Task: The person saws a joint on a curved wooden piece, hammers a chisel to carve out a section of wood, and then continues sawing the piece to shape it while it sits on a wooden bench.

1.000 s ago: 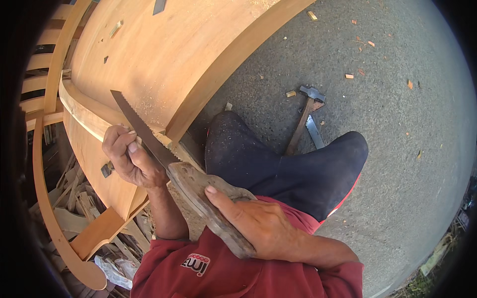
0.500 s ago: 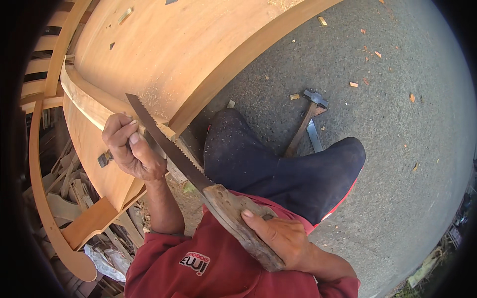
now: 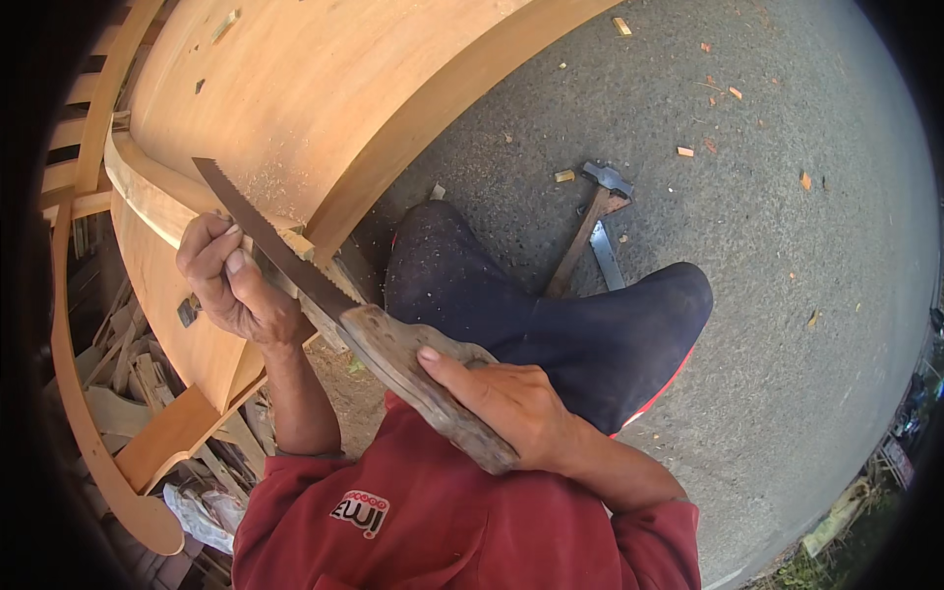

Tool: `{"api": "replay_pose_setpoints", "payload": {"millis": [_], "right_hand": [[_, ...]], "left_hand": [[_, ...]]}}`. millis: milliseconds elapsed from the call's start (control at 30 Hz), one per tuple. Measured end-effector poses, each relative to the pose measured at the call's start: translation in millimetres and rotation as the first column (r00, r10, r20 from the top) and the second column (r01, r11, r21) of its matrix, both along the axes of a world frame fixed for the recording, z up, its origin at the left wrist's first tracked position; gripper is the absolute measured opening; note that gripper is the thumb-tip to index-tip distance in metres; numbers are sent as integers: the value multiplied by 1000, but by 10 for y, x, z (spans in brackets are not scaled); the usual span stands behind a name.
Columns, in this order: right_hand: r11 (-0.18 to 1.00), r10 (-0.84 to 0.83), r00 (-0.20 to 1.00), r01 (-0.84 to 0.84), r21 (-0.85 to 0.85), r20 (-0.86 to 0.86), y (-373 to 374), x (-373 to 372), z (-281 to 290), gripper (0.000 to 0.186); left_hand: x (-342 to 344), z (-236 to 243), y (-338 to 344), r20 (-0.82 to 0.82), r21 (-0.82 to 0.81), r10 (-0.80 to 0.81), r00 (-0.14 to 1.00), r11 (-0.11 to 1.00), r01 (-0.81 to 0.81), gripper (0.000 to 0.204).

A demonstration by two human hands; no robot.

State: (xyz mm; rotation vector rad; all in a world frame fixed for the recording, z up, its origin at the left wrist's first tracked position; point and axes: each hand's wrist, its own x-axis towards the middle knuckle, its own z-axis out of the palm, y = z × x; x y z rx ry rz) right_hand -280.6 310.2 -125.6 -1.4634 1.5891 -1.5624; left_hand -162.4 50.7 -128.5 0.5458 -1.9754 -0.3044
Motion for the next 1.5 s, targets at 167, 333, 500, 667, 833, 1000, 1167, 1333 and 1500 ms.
{"api": "replay_pose_setpoints", "payload": {"millis": [167,333,500,667,833,1000,1167,1333,1500], "right_hand": [[999,10,999,-7,-52,46,-418,8,51,68],[1000,21,999,-21,-23,27,350,58,-222,67],[994,41,999,-37,-102,36,-494,-36,-154,68],[997,57,997,-56,-45,41,-57,46,-339,70],[997,50,998,-47,-62,50,210,123,-511,70],[999,36,999,-36,-9,9,-411,-12,3,67],[992,23,1000,-23,123,6,315,140,107,72],[971,85,994,-97,220,64,-328,-22,378,70],[983,61,998,-60,172,-1,188,119,277,76]], "left_hand": [[46,-23,-38,-37,-4,30,999,1000,-30,16],[121,-15,3,15,13,-25,1000,1000,24,16],[77,-43,-25,14,2,-17,1000,1000,17,17],[118,-46,-36,-22,-9,19,1000,1000,-19,17],[67,-33,-11,-16,-41,-12,1000,999,11,16],[41,-50,-36,-43,-21,-2,999,1000,1,16],[110,-39,4,6,2,5,1000,1000,-5,17],[60,0,-16,61,-24,20,998,1000,-18,17],[78,-50,-25,-8,-42,7,1000,999,-7,16]]}}
